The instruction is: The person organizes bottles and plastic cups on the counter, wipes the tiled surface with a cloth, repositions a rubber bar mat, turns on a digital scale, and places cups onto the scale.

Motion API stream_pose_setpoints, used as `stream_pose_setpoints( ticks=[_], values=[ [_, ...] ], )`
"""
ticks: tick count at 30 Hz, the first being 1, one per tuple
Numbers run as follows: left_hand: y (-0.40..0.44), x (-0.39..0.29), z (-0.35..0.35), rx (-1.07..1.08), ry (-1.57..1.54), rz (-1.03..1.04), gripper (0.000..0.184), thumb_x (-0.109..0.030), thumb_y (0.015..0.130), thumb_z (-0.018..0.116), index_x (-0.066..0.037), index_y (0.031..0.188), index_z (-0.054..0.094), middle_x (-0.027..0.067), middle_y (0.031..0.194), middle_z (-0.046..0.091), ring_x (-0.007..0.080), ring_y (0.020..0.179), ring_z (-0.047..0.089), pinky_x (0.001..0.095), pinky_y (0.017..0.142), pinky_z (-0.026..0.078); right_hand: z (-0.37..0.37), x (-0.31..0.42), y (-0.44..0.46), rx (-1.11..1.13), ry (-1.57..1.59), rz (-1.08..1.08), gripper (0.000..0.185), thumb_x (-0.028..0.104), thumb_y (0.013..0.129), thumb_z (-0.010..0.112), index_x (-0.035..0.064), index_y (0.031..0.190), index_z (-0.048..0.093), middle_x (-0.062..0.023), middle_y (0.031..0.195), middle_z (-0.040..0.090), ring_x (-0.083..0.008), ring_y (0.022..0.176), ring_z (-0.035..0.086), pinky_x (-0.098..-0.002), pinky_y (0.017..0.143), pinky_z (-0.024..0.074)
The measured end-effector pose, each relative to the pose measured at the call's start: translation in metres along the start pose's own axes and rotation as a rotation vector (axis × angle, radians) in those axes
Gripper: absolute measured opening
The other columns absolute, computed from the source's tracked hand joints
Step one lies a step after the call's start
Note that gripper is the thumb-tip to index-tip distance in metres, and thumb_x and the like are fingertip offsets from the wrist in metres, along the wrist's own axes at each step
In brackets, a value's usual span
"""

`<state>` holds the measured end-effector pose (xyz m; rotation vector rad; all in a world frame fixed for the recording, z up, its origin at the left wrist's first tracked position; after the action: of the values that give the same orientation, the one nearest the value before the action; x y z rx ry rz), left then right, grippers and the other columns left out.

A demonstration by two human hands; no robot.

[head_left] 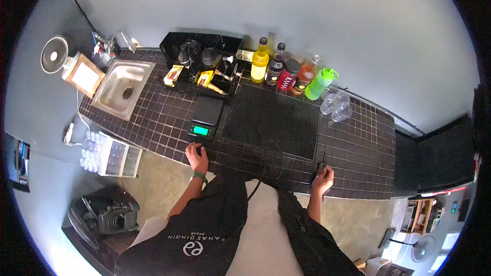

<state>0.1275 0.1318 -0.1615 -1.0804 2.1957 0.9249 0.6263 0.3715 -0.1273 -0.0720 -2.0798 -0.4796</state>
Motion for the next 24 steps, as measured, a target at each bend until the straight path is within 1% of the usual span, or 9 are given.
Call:
stream_pose_setpoints(
  ticks=[1, 4, 6, 8, 11, 13, 15, 18, 24],
  values=[
    [0.003, 0.007, -0.003, 0.033, -0.037, -0.031, 0.014, -0.009, 0.089, 0.066, -0.005, 0.103, 0.064, 0.0175, 0.121, 0.06, 0.0386, 0.123, 0.051, 0.0529, 0.107, 0.037, 0.011, -0.002, -0.009, 0.054, 0.317, 0.334, 0.018, 0.017, 0.104, 0.059, 0.001, 0.098, 0.064, -0.0112, 0.086, 0.067, -0.0177, 0.073, 0.062, -0.0352, 0.067, 0.052],
    [0.028, 0.003, -0.029, 0.258, -0.218, -0.282, 0.017, -0.014, 0.095, 0.067, -0.004, 0.109, 0.068, 0.0115, 0.104, 0.068, 0.0262, 0.099, 0.065, 0.0407, 0.088, 0.051, 0.035, 0.017, -0.025, 0.055, -0.064, 0.029, 0.026, 0.021, 0.105, 0.057, 0.0007, 0.089, 0.059, -0.0065, 0.075, 0.059, -0.0119, 0.066, 0.049, -0.0315, 0.06, 0.0453],
    [0.056, -0.002, -0.04, 0.347, -0.281, -0.194, 0.018, -0.015, 0.097, 0.065, -0.004, 0.111, 0.068, 0.0102, 0.104, 0.069, 0.0228, 0.096, 0.066, 0.0377, 0.085, 0.052, 0.04, 0.071, -0.032, 0.134, 0.169, 0.248, 0.036, 0.026, 0.105, 0.058, 0.0011, 0.079, 0.052, -0.0027, 0.065, 0.04, -0.0125, 0.063, 0.035, -0.0341, 0.057, 0.0388],
    [0.086, -0.021, -0.052, 0.42, -0.348, -0.11, 0.019, -0.015, 0.1, 0.064, -0.003, 0.113, 0.068, 0.0089, 0.103, 0.069, 0.0194, 0.092, 0.067, 0.0348, 0.082, 0.053, 0.05, 0.131, -0.024, 0.18, 0.059, 0.063, 0.036, 0.026, 0.104, 0.059, 0.0003, 0.079, 0.054, -0.0011, 0.064, 0.043, -0.0125, 0.064, 0.039, -0.0349, 0.058, 0.0396],
    [0.148, -0.117, -0.083, 0.458, -0.775, 0.047, 0.021, -0.014, 0.105, 0.056, -0.002, 0.119, 0.064, 0.0061, 0.112, 0.068, 0.0166, 0.104, 0.064, 0.0329, 0.094, 0.05, 0.091, 0.209, -0.005, 0.337, 0.408, -0.035, 0.024, 0.018, 0.105, 0.057, -0.0023, 0.115, 0.065, -0.009, 0.111, 0.068, -0.0166, 0.104, 0.061, -0.0314, 0.098, 0.046],
    [0.173, -0.194, -0.108, 0.479, -0.949, 0.135, 0.033, -0.02, 0.107, 0.052, 0.0, 0.134, 0.055, 0.009, 0.126, 0.063, 0.019, 0.119, 0.058, 0.0335, 0.105, 0.044, 0.121, 0.278, -0.007, 0.402, 0.734, 0.02, 0.044, 0.02, 0.106, 0.052, -0.0031, 0.144, 0.049, -0.0158, 0.145, 0.055, -0.0246, 0.135, 0.05, -0.0379, 0.117, 0.0345],
    [0.176, -0.25, -0.102, 0.493, -0.916, 0.242, 0.05, -0.031, 0.11, 0.041, 0.0, 0.148, 0.042, 0.0143, 0.147, 0.05, 0.0252, 0.138, 0.045, 0.0378, 0.116, 0.033, 0.134, 0.37, -0.027, 0.453, 0.653, -0.11, 0.066, 0.047, 0.108, 0.037, 0.0017, 0.156, 0.035, -0.0191, 0.158, 0.04, -0.0299, 0.148, 0.035, -0.0474, 0.122, 0.0257],
    [0.121, -0.304, -0.09, 0.734, -1.121, 0.341, 0.065, -0.04, 0.111, 0.024, -0.001, 0.162, 0.015, 0.0145, 0.17, 0.016, 0.0289, 0.157, 0.013, 0.0396, 0.126, 0.008, 0.139, 0.405, -0.056, 0.513, 0.7, -0.143, 0.067, 0.048, 0.108, 0.035, 0.0017, 0.157, 0.028, -0.018, 0.161, 0.032, -0.0298, 0.15, 0.028, -0.0466, 0.123, 0.0211],
    [0.125, -0.299, -0.118, 0.871, -1.06, 0.458, 0.066, -0.038, 0.109, 0.022, -0.004, 0.164, 0.004, 0.0102, 0.172, 0.0, 0.027, 0.158, -0.003, 0.0391, 0.126, 0.001, 0.147, 0.447, -0.095, 0.722, 0.835, -0.265, 0.075, 0.05, 0.108, 0.029, 0.0018, 0.161, 0.007, -0.0146, 0.169, 0.006, -0.0294, 0.156, 0.006, -0.0445, 0.125, 0.0074]
  ],
)
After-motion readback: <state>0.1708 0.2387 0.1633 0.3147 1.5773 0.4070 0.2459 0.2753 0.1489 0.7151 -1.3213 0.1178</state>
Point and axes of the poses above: each hand's wrist, its own y-axis towards the middle knuckle, its own z-axis out of the palm, x = y × z, the point moved 3 cm from there along y, towards the middle knuckle
